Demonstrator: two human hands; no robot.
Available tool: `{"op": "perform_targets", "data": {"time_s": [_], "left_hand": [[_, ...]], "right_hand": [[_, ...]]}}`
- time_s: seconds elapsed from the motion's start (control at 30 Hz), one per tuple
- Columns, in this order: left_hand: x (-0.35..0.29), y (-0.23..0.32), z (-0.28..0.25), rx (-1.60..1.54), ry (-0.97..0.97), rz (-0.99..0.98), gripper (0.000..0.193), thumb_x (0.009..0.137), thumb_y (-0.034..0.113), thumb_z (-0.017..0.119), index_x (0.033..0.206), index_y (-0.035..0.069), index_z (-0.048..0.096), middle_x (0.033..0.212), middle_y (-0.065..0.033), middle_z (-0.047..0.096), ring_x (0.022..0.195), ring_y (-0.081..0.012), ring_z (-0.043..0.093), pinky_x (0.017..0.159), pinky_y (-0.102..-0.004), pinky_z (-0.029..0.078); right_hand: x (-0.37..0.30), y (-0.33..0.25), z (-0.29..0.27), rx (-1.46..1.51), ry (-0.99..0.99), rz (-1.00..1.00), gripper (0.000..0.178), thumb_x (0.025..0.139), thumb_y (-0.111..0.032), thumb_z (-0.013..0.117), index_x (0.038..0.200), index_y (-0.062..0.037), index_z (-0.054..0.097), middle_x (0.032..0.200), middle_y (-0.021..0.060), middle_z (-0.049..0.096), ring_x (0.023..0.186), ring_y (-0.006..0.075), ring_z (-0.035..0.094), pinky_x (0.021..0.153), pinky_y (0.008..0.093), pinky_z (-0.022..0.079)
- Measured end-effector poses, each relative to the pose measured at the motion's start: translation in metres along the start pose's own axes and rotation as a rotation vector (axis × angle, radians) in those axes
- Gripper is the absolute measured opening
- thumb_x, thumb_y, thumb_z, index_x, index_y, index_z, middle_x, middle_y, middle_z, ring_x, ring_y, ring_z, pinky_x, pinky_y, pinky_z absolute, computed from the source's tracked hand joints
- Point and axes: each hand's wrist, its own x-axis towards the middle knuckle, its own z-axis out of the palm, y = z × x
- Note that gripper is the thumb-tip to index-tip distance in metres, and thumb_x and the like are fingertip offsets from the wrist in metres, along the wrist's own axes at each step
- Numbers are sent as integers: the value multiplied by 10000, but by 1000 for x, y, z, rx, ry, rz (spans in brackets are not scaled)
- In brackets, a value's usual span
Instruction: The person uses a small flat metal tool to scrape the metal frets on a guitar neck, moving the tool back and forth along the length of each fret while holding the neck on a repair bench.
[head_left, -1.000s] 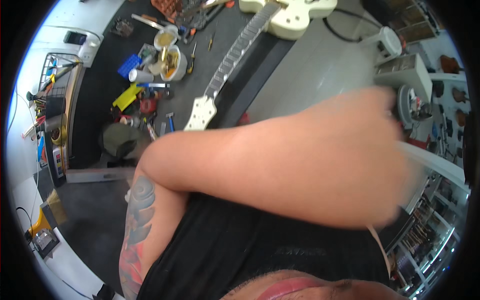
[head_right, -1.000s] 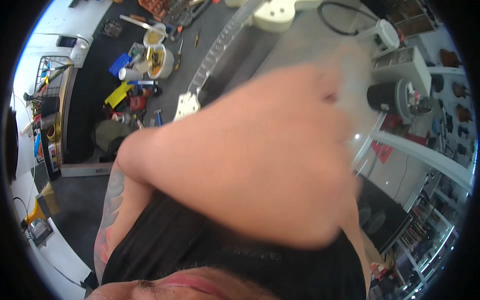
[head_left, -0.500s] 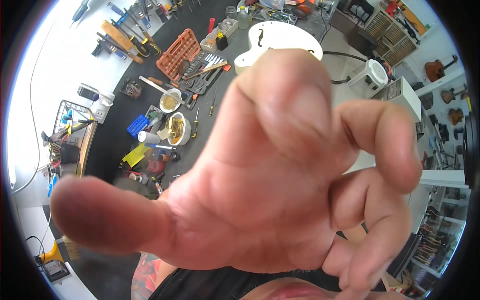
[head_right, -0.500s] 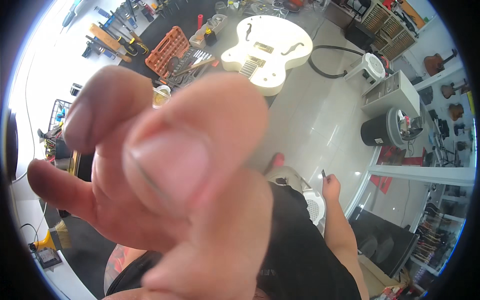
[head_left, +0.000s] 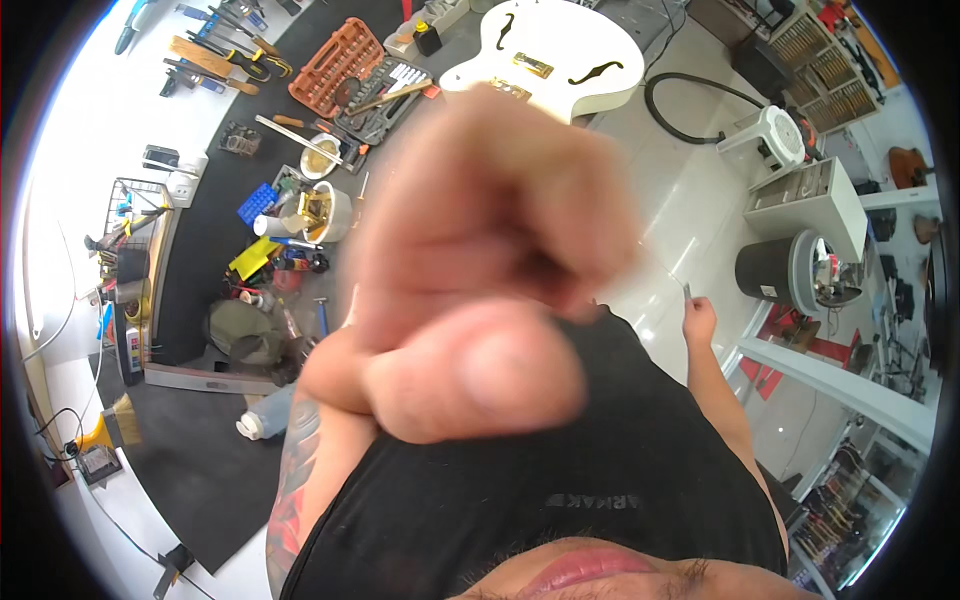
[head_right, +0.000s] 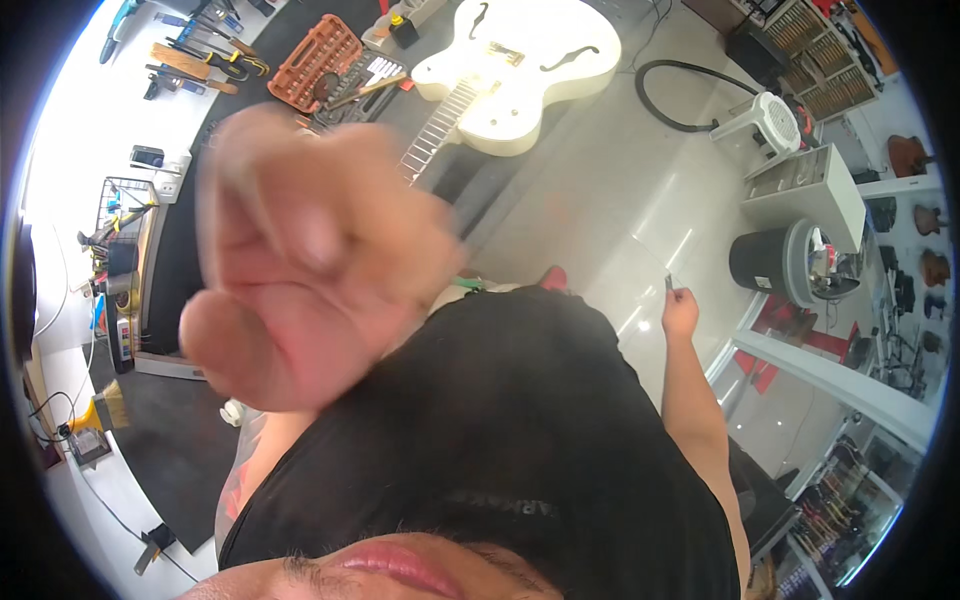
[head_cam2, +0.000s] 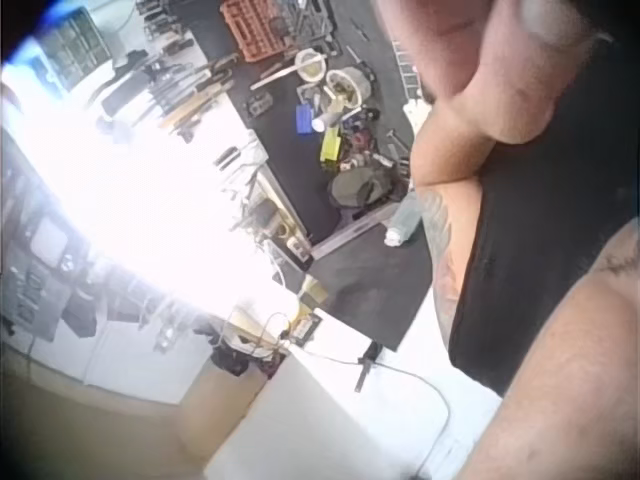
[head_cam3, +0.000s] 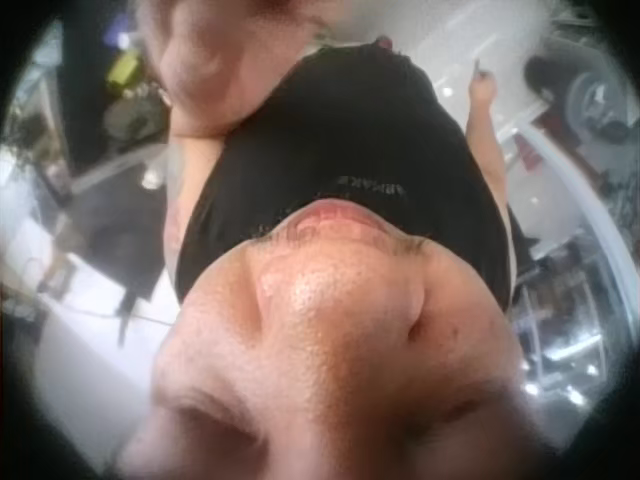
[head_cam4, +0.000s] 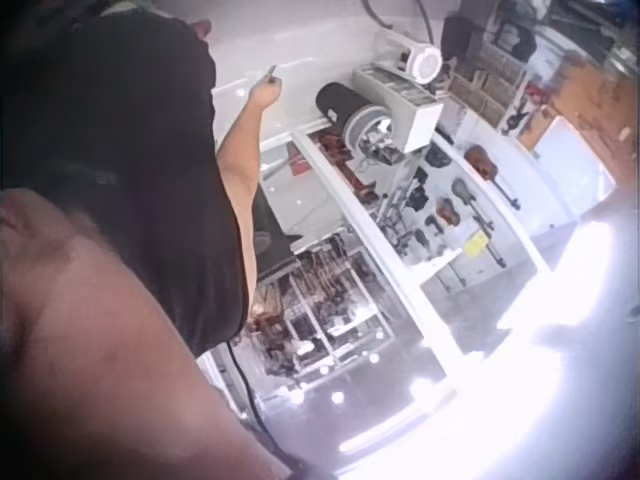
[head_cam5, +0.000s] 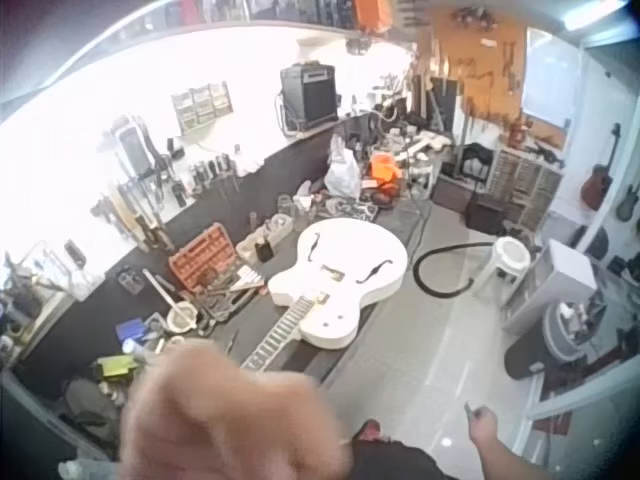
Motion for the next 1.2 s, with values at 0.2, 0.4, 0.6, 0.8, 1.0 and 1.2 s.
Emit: {"op": "perform_targets", "data": {"time_s": [0.2, 0.4, 0.6, 0.8, 1.0, 1.2], "left_hand": [[-2, 53, -100, 359, 424, 682, 362, 1142, 339, 493, 1111, -3, 608, 851, -86, 532, 686, -146, 458, 628, -309, 374], [-18, -31, -132, 879, 407, 290, 225, 903, 21, 739, 1109, -69, 730, 1016, -146, 683, 884, -212, 612, 798, -341, 475], [-60, -174, -203, 1067, 373, -439, 144, 964, 49, 830, 1102, 27, 795, 630, -51, 611, 593, -200, 580, 612, -377, 457], [-25, -269, -248, 804, 63, -364, 261, 990, -10, 800, 1249, -16, 767, 1091, -102, 757, 958, -198, 718, 881, -342, 587], [8, -335, -270, 804, -88, -133, 351, 973, -21, 810, 1321, 20, 799, 1171, -111, 785, 1117, -294, 745, 993, -399, 592], [11, -365, -299, 835, -154, -115, 234, 957, -27, 828, 1184, 26, 848, 1075, -97, 785, 1033, -286, 747, 940, -383, 590]], "right_hand": [[33, -46, 28, -50, -215, -109, 246, 1049, -257, 783, 1088, -14, 788, 1005, 204, 828, 943, 368, 804, 867, 477, 626], [13, -115, 92, 142, -228, -102, 244, 1042, -246, 811, 1095, -9, 792, 924, 134, 801, 854, 244, 763, 814, 404, 603], [-61, -301, 121, 504, -624, -83, 150, 1079, -142, 795, 1119, 3, 788, 903, 36, 759, 816, 138, 681, 769, 328, 564], [-92, -441, 117, 653, -591, -292, 218, 1053, -186, 818, 1186, -13, 811, 1030, 94, 799, 900, 209, 746, 804, 361, 578], [-68, -518, 149, 674, -485, -468, 177, 1011, -156, 851, 1139, -35, 834, 1009, 124, 778, 884, 275, 751, 800, 387, 587], [-56, -544, 176, 646, -290, -595, 160, 965, -164, 875, 1062, -42, 838, 952, 120, 773, 855, 331, 749, 785, 429, 586]]}}
